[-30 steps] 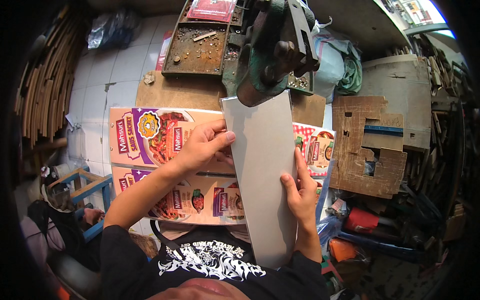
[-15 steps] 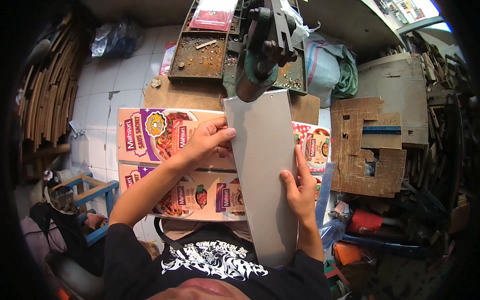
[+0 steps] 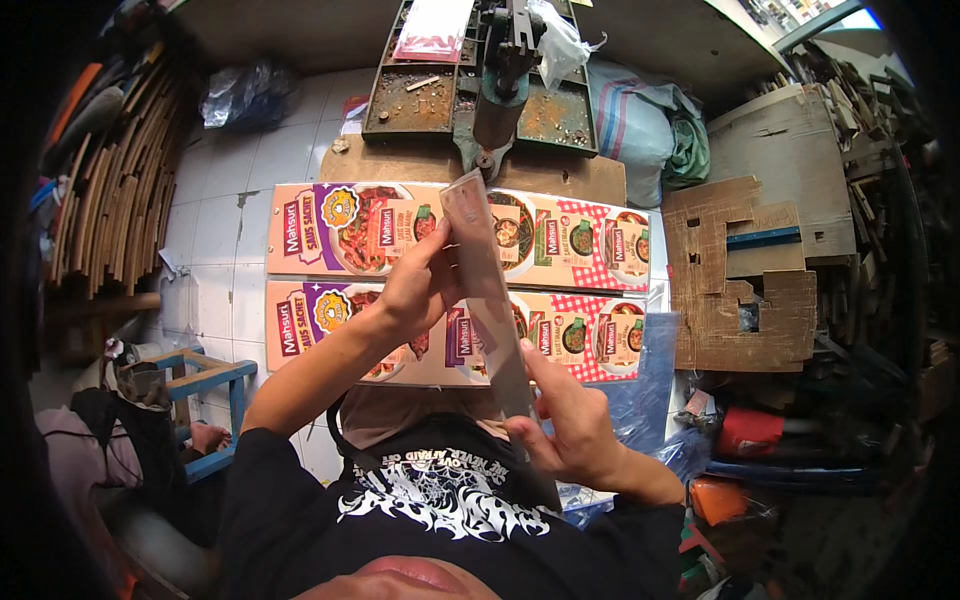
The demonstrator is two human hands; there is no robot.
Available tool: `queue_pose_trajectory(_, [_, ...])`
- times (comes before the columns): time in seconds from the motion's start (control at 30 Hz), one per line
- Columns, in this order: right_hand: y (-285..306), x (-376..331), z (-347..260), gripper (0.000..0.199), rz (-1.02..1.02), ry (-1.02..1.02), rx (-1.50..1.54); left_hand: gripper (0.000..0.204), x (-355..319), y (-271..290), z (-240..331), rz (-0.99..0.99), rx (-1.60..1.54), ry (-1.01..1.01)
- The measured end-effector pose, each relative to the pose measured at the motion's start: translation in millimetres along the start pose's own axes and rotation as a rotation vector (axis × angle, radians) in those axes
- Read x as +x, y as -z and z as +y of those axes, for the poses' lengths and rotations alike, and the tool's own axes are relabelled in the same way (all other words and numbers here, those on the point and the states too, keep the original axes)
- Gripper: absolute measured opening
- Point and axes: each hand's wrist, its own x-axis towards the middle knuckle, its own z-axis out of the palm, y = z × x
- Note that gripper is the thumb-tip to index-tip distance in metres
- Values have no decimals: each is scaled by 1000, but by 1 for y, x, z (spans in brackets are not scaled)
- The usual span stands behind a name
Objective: The person handles printed cardboard packaging sheets, positions them under a manual punch press to punch holes, and handles metal eyelets.
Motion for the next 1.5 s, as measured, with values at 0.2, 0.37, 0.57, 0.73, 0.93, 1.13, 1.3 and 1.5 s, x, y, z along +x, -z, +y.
queue_pose_trajectory(0.2, [-53,-1,8,45,-38,-7,202,26,0,60,-33,-806,-479,-266])
queue_pose_trajectory(0.37, [-83,-45,45,46,-25,-445,649,30,-4,53,-33,-990,-575,-383])
queue_pose_trajectory(0.57, [-59,-63,52,34,64,-493,613,59,-46,50,-24,-672,-347,-413])
queue_pose_trajectory(0.73, [-32,-47,60,31,184,-331,203,64,-87,77,2,-557,-98,-704])
queue_pose_trajectory(0.93, [-26,-35,77,30,198,-311,158,60,-112,108,30,-183,20,-400])
queue_pose_trajectory(1.13, [-25,-24,82,24,207,-259,76,20,-117,100,26,169,395,-511])
queue_pose_trajectory(1.3, [-19,-15,80,26,167,-248,11,21,-116,107,22,303,679,-542])
queue_pose_trajectory(1.5, [-22,-11,79,27,171,-223,11,21,-123,110,17,291,595,-585])
